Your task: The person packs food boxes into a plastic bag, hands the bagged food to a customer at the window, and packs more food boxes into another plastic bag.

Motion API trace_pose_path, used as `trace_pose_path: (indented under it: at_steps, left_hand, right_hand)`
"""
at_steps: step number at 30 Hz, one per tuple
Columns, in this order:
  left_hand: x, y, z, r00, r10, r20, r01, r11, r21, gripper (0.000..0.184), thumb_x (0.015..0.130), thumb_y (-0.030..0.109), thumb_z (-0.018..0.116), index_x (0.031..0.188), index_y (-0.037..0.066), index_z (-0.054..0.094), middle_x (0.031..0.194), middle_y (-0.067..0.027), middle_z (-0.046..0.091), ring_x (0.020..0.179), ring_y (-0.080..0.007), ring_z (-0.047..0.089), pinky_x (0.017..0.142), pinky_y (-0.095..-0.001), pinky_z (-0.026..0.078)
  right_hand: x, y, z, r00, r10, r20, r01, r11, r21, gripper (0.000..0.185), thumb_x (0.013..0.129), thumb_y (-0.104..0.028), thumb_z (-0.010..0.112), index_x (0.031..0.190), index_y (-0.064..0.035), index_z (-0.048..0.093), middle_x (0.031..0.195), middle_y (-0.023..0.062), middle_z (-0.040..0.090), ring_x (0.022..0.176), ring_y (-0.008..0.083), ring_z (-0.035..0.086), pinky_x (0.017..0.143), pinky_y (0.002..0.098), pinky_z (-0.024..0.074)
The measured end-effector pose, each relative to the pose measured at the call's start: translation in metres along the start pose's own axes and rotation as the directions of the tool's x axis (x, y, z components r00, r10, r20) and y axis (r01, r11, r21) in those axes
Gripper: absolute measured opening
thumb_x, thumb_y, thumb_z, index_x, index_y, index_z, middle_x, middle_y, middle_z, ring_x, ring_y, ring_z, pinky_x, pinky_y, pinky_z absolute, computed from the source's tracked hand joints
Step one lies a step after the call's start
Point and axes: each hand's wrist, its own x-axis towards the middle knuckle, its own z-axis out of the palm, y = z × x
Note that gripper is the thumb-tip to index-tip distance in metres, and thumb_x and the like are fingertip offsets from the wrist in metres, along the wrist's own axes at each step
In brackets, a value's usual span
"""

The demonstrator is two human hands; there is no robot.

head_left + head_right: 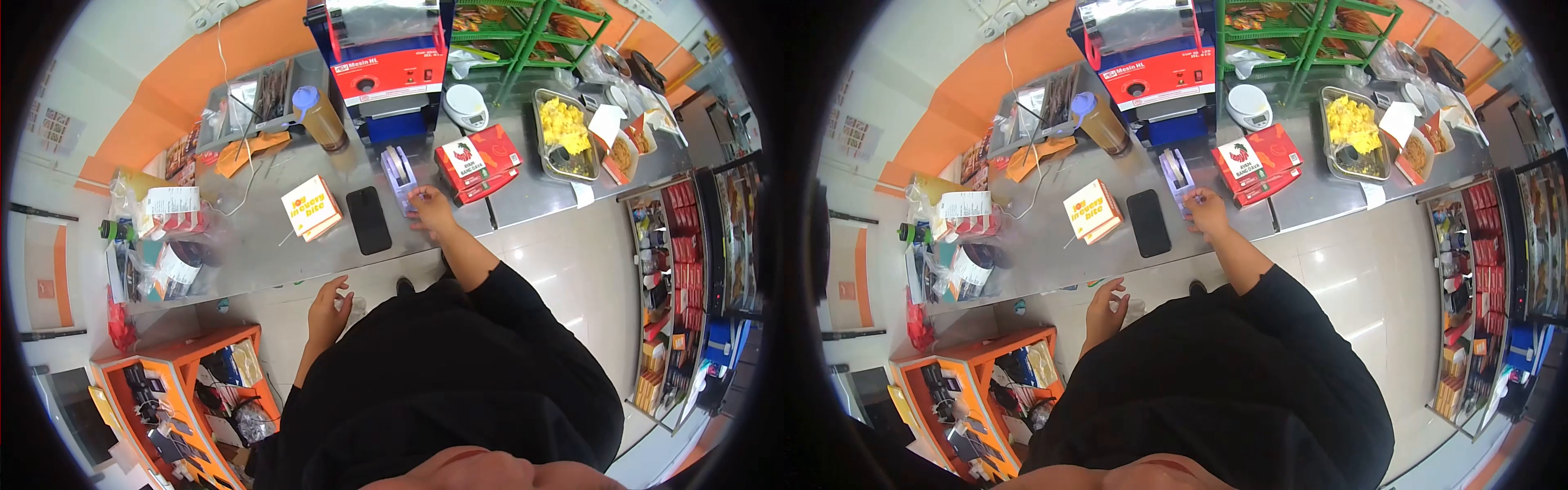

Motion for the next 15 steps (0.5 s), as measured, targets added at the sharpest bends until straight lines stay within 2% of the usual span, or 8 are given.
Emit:
trace_pose_path:
  at_steps: [3,5,6,8,11,15]
  left_hand:
    - [0.0,0.0,0.0,0.999,0.013,0.035,-0.013,1.0,0.006,0.043,0.08,0.005,0.071,0.121,0.011,0.058,0.1,-0.006,0.065,0.073,-0.0193,0.064,0.067,-0.0304,0.053]
    - [0.0,-0.001,0.0,0.999,0.021,0.043,-0.021,1.0,0.015,0.043,0.08,0.005,0.071,0.121,0.01,0.058,0.1,-0.0059,0.065,0.073,-0.0194,0.064,0.067,-0.0305,0.052]
    - [-0.001,-0.001,-0.001,0.998,0.028,0.051,-0.029,1.0,0.013,0.042,0.081,0.005,0.071,0.121,0.01,0.058,0.1,-0.0058,0.065,0.073,-0.0195,0.064,0.067,-0.0304,0.052]
    - [-0.001,-0.001,0.0,0.998,0.034,0.053,-0.035,0.999,0.014,0.042,0.081,0.005,0.07,0.121,0.01,0.058,0.101,-0.0057,0.065,0.073,-0.0197,0.064,0.067,-0.0304,0.052]
    - [0.0,0.0,0.004,0.997,0.037,0.063,-0.037,0.999,0.007,0.041,0.081,0.006,0.07,0.12,0.01,0.058,0.1,-0.0058,0.065,0.074,-0.0198,0.064,0.067,-0.0303,0.052]
    - [0.008,0.01,0.007,0.992,0.057,0.115,-0.058,0.998,0.004,0.039,0.081,0.006,0.07,0.118,0.011,0.059,0.1,-0.0056,0.064,0.075,-0.0205,0.064,0.068,-0.0307,0.052]
  right_hand:
    - [-0.002,0.008,0.0,0.998,-0.057,-0.021,0.058,0.997,0.047,0.021,0.091,-0.028,0.066,0.103,-0.0139,0.057,0.099,0.0027,0.055,0.089,0.0229,0.064,0.066,0.0423,0.0544]
    - [-0.012,0.013,0.002,0.977,-0.213,-0.021,0.214,0.975,0.055,0.019,0.091,-0.026,0.066,0.101,-0.0119,0.058,0.096,0.0022,0.058,0.087,0.0192,0.063,0.064,0.037,0.0522]
    - [-0.008,0.026,0.001,0.977,-0.213,-0.014,0.213,0.975,0.057,0.019,0.091,-0.026,0.066,0.101,-0.0119,0.058,0.096,0.0022,0.058,0.087,0.0192,0.063,0.064,0.037,0.0522]
    - [0.013,0.062,-0.002,0.922,-0.357,-0.147,0.349,0.934,-0.078,0.017,0.093,-0.023,0.064,0.097,-0.0078,0.059,0.091,0.0028,0.063,0.086,0.0148,0.062,0.064,0.0328,0.0495]
    - [0.019,0.073,0.005,0.942,-0.278,-0.187,0.288,0.957,0.028,0.015,0.094,-0.02,0.063,0.094,-0.0043,0.06,0.087,0.0035,0.064,0.078,0.0122,0.062,0.058,0.0291,0.0462]
    - [0.019,0.072,0.011,0.94,-0.28,-0.193,0.287,0.958,0.011,0.014,0.093,-0.017,0.063,0.095,-0.0035,0.061,0.077,0.0029,0.063,0.068,0.0111,0.06,0.055,0.0262,0.0454]
